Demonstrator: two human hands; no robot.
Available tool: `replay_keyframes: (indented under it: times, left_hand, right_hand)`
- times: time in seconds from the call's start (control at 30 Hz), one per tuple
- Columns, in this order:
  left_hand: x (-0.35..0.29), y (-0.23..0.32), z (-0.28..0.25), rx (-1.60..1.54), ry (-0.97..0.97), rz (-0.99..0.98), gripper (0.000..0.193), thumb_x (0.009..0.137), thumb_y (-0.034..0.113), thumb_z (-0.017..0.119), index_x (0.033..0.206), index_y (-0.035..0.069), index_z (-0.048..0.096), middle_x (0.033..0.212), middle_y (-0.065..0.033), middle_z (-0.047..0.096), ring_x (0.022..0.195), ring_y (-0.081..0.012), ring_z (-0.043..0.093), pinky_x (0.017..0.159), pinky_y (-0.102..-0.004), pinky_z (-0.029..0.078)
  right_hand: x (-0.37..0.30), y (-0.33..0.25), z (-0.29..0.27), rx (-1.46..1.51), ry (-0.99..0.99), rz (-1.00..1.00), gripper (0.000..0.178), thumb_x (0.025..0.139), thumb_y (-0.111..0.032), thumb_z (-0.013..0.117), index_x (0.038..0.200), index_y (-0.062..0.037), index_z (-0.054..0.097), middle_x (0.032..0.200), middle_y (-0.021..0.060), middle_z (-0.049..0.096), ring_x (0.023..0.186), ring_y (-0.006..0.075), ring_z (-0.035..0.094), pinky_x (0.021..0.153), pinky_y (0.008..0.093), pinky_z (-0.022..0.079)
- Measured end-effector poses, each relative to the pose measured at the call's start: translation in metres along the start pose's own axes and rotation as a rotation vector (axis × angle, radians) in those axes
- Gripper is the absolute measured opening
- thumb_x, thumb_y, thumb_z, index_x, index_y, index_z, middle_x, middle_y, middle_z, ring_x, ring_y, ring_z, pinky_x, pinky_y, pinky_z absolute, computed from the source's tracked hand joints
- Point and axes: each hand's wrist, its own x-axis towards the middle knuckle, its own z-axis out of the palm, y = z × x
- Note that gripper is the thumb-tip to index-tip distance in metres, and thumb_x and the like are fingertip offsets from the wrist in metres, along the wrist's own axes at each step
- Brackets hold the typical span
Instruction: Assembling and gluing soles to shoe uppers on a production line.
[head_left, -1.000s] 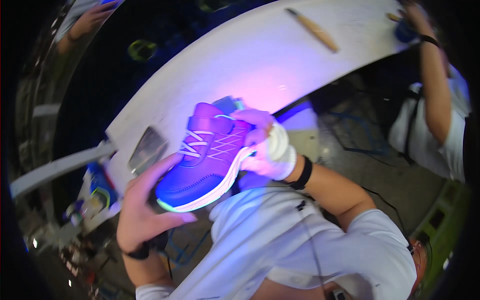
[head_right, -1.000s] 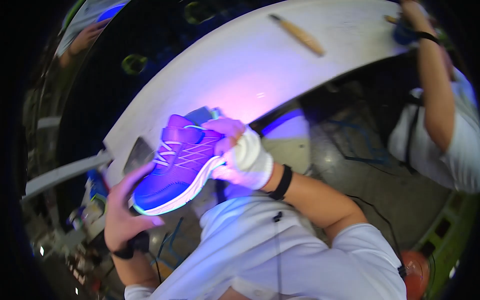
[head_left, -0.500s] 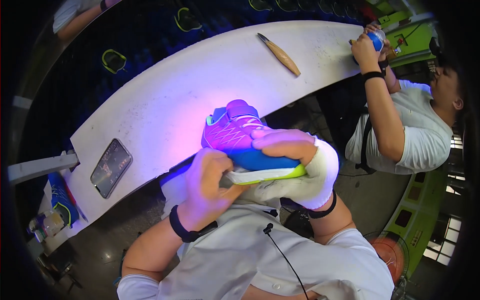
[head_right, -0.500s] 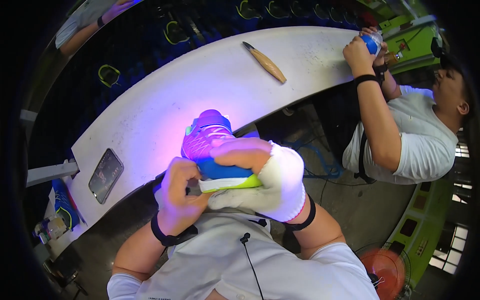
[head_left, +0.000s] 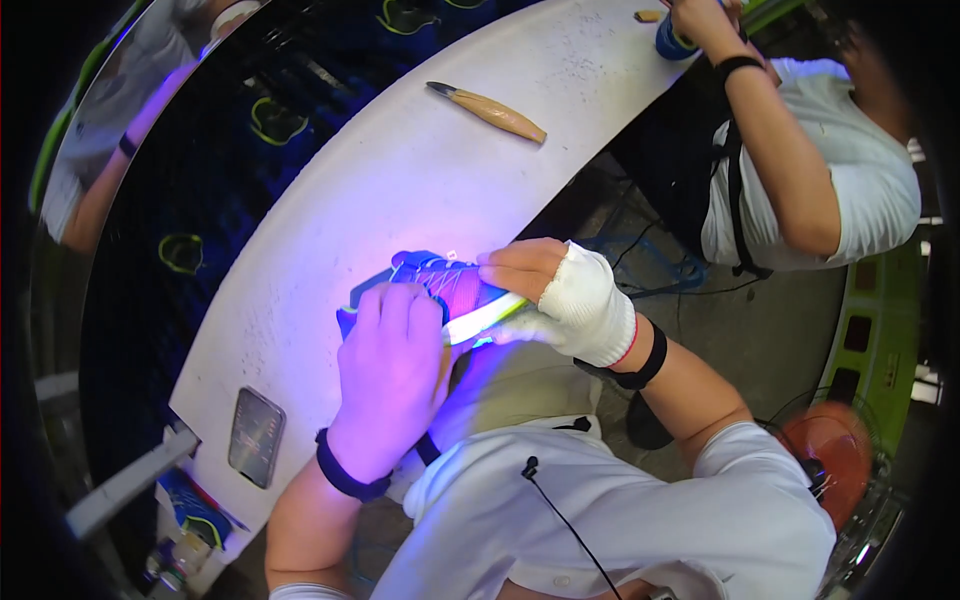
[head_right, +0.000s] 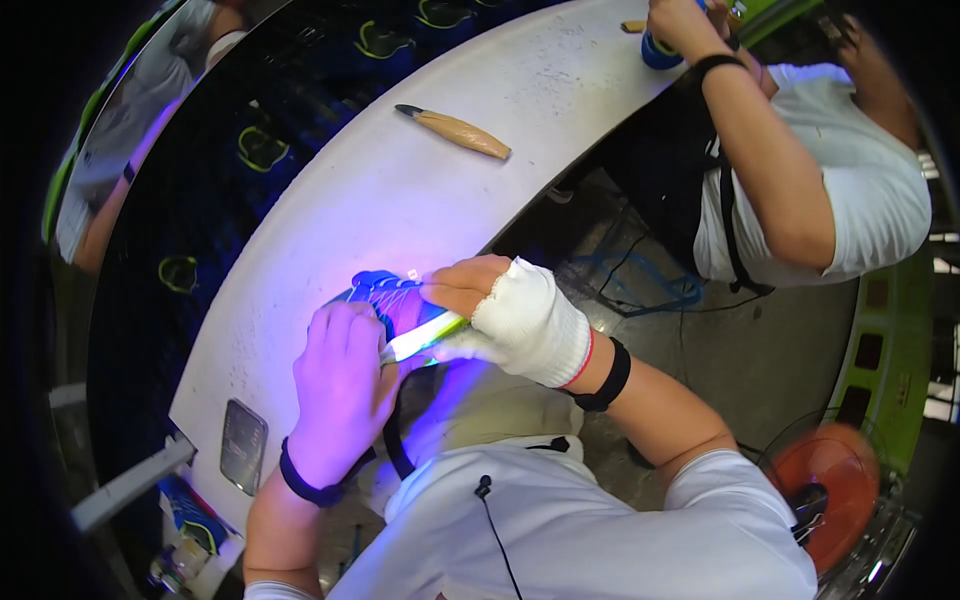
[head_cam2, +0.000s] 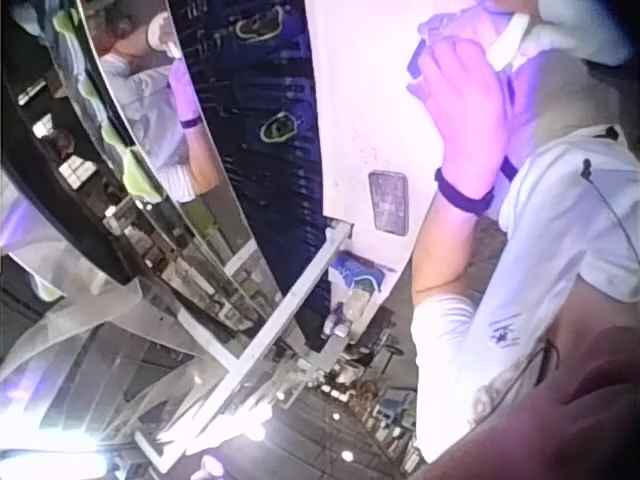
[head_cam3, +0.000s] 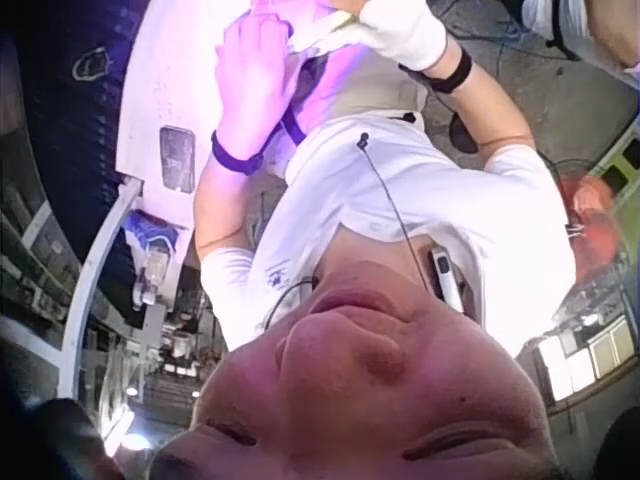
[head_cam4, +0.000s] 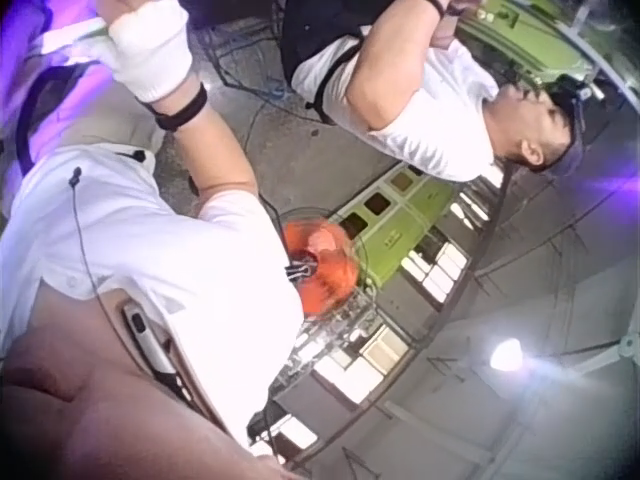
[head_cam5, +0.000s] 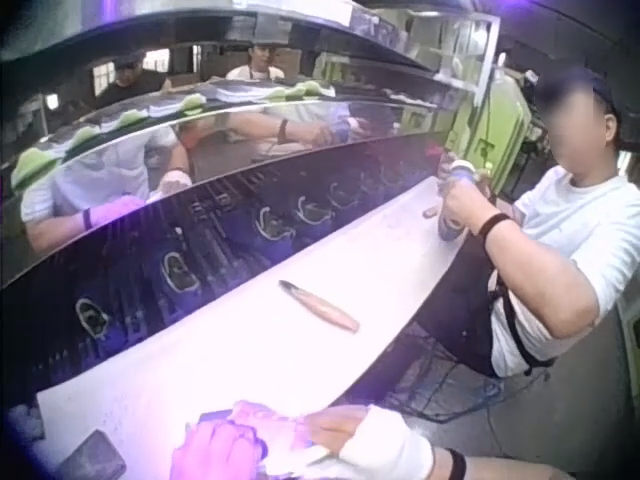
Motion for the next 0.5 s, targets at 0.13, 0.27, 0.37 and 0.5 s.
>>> replay_keyframes:
  times: [0.13, 0.27, 0.37, 0.5]
  left_hand:
    - [0.008, -0.001, 0.000, 0.047, -0.053, -0.058, 0.046, 0.072, 0.015, 0.091, 0.104, 0.006, 0.060, 0.100, -0.0121, 0.062, 0.097, -0.0352, 0.063, 0.072, -0.0451, 0.054]
    - [0.011, 0.008, -0.006, 0.075, -0.021, -0.153, 0.053, 0.070, 0.033, 0.096, 0.100, 0.007, 0.061, 0.097, -0.0108, 0.062, 0.092, -0.0332, 0.064, 0.072, -0.0444, 0.054]
    - [-0.009, -0.001, -0.019, -0.044, -0.016, -0.070, 0.052, 0.073, 0.025, 0.095, 0.112, 0.007, 0.064, 0.108, -0.0139, 0.067, 0.108, -0.0381, 0.064, 0.088, -0.0468, 0.056]
    - [-0.068, -0.080, -0.027, -0.482, -0.075, -0.244, 0.073, 0.075, 0.022, 0.097, 0.137, 0.004, 0.063, 0.137, -0.0158, 0.063, 0.135, -0.0346, 0.057, 0.117, -0.0467, 0.044]
  right_hand:
    - [0.007, 0.003, 0.007, 0.010, 0.033, 0.027, 0.044, 0.083, -0.035, 0.084, 0.116, -0.0064, 0.077, 0.114, 0.0093, 0.077, 0.100, 0.0294, 0.073, 0.083, 0.0403, 0.058]
    - [0.004, 0.000, -0.002, 0.107, 0.029, 0.096, 0.043, 0.079, -0.035, 0.088, 0.108, -0.0048, 0.078, 0.108, 0.0115, 0.078, 0.093, 0.0311, 0.075, 0.081, 0.0400, 0.059]
    - [0.014, -0.010, -0.018, -0.054, -0.146, 0.031, 0.049, 0.082, -0.048, 0.083, 0.106, -0.0057, 0.079, 0.095, 0.0122, 0.076, 0.084, 0.0312, 0.074, 0.078, 0.0416, 0.059]
    - [0.030, 0.012, 0.007, -0.003, -0.282, 0.272, 0.082, 0.088, -0.076, 0.067, 0.117, -0.0005, 0.078, 0.086, 0.0224, 0.076, 0.081, 0.0363, 0.077, 0.079, 0.0405, 0.062]
